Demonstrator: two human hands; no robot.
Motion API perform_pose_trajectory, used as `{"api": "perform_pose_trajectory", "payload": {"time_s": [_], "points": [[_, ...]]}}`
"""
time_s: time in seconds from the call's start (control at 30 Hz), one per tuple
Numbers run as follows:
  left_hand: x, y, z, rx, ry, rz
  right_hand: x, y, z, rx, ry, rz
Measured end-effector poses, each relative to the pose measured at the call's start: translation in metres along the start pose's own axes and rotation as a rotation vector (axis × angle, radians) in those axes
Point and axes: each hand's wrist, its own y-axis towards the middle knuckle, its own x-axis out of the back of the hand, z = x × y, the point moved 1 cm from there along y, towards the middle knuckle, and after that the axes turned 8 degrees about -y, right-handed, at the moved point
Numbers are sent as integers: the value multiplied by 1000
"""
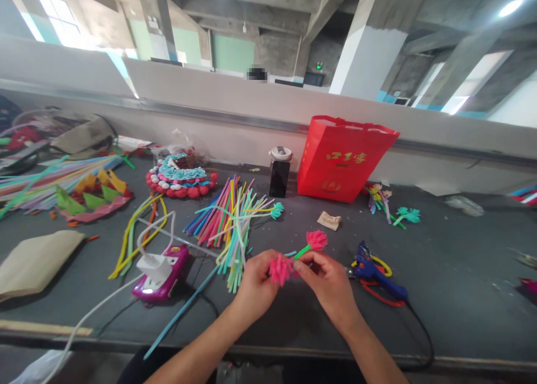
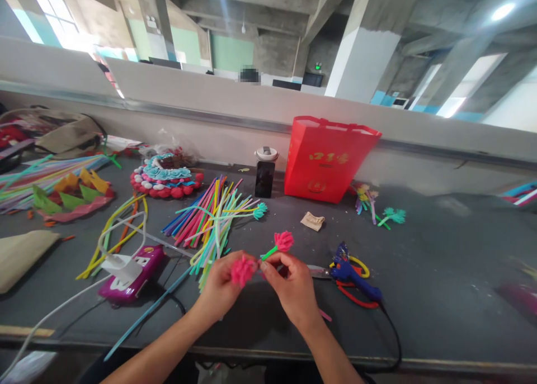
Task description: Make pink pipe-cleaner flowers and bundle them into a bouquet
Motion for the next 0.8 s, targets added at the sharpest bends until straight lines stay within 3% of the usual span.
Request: {"api": "perform_pose_trajectory", "payload": {"time_s": [0.13,0.2,0.37,0.5,0.6,0.67,0.73,0.8], "points": [[1,3,-2,464,-464,-7,7,1,3,93,-48,41],[3,3,-2,615,-646,37,9,2,3,113,-42,67],[7,3,4,781,-1015,263,11,0,4,73,121,195],[6,0,6,855,-1161,410,9,-3,11,71,216,270],[4,0,5,878,-1103,373,7,-4,9,60,145,164],[6,2,1,840,-905,283,5,-2,2,30,67,44],[10,5,-5,716,-594,189,5,1,-6,-16,13,-61],[15,7,-11,475,-214,86,4,5,-13,-60,5,-121]]}}
